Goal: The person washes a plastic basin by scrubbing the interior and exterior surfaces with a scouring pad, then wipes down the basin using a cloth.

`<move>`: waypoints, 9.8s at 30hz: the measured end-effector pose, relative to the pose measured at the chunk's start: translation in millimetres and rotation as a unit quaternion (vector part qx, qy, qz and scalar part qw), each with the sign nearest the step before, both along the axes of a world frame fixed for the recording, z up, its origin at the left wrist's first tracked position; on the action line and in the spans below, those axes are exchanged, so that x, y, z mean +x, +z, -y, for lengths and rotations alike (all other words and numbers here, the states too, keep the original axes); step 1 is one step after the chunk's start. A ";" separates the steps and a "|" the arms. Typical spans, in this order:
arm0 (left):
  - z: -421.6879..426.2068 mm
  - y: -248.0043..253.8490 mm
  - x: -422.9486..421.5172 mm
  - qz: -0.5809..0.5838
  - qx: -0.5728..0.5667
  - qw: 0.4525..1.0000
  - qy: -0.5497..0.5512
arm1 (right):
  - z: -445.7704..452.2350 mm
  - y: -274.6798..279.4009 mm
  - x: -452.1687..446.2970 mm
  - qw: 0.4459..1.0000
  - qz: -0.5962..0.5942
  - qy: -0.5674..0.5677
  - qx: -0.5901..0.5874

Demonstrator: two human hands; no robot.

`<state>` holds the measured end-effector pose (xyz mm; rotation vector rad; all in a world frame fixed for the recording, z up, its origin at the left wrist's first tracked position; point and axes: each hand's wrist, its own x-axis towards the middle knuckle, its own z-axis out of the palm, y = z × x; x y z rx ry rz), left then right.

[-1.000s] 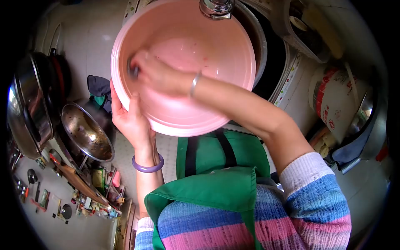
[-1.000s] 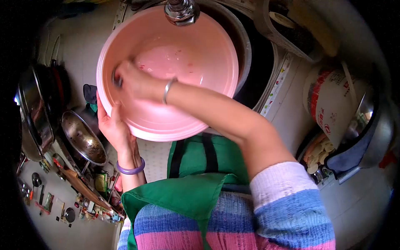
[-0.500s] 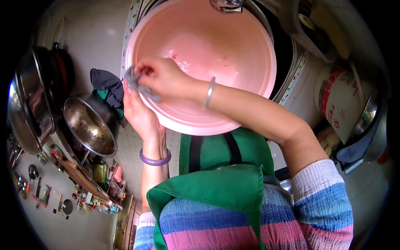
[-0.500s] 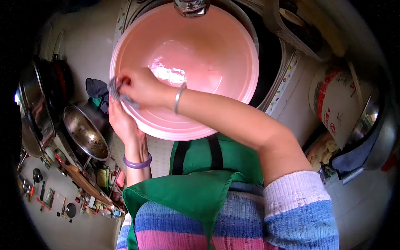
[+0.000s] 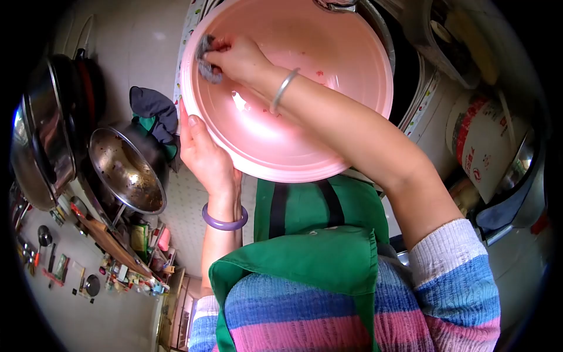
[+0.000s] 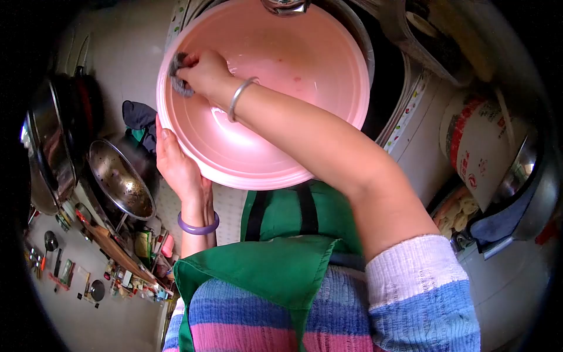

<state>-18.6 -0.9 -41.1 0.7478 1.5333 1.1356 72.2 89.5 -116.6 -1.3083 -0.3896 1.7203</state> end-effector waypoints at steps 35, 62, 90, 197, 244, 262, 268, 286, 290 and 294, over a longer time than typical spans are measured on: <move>46.6 2.8 6.8 -0.104 0.087 0.990 -0.037 | 50.6 16.5 4.8 0.980 -0.069 0.162 0.090; -6.0 1.4 -15.9 -0.008 0.031 0.999 0.004 | 73.1 49.0 25.5 0.889 0.132 0.414 0.148; -17.1 -24.1 -11.2 0.035 0.031 0.999 -0.014 | 56.3 12.7 27.3 0.914 0.057 0.358 0.185; -0.1 -50.1 -11.3 0.002 0.075 0.997 0.000 | 152.6 17.3 55.8 0.891 0.245 0.301 0.235; -2.5 -58.9 -14.1 0.002 0.077 0.997 0.002 | 178.3 9.6 117.8 0.718 0.377 0.395 0.432; -71.3 -54.7 -31.4 -0.081 0.066 0.963 -0.248 | 167.3 5.7 151.5 0.709 0.400 0.466 0.347; -28.3 -68.0 -16.0 -0.013 0.115 0.989 -0.091 | 175.3 2.8 59.6 0.802 0.368 0.288 0.373; 1.4 -63.0 -11.0 0.022 0.054 0.998 -0.005 | 141.1 2.0 12.1 0.849 0.326 0.194 0.368; 8.7 -61.1 -8.3 0.013 0.042 0.999 0.000 | 168.8 -3.0 45.4 0.827 0.330 0.276 0.362; -46.7 -54.0 -30.5 -0.089 0.092 0.973 -0.194 | 184.1 3.9 134.4 0.728 0.388 0.460 0.327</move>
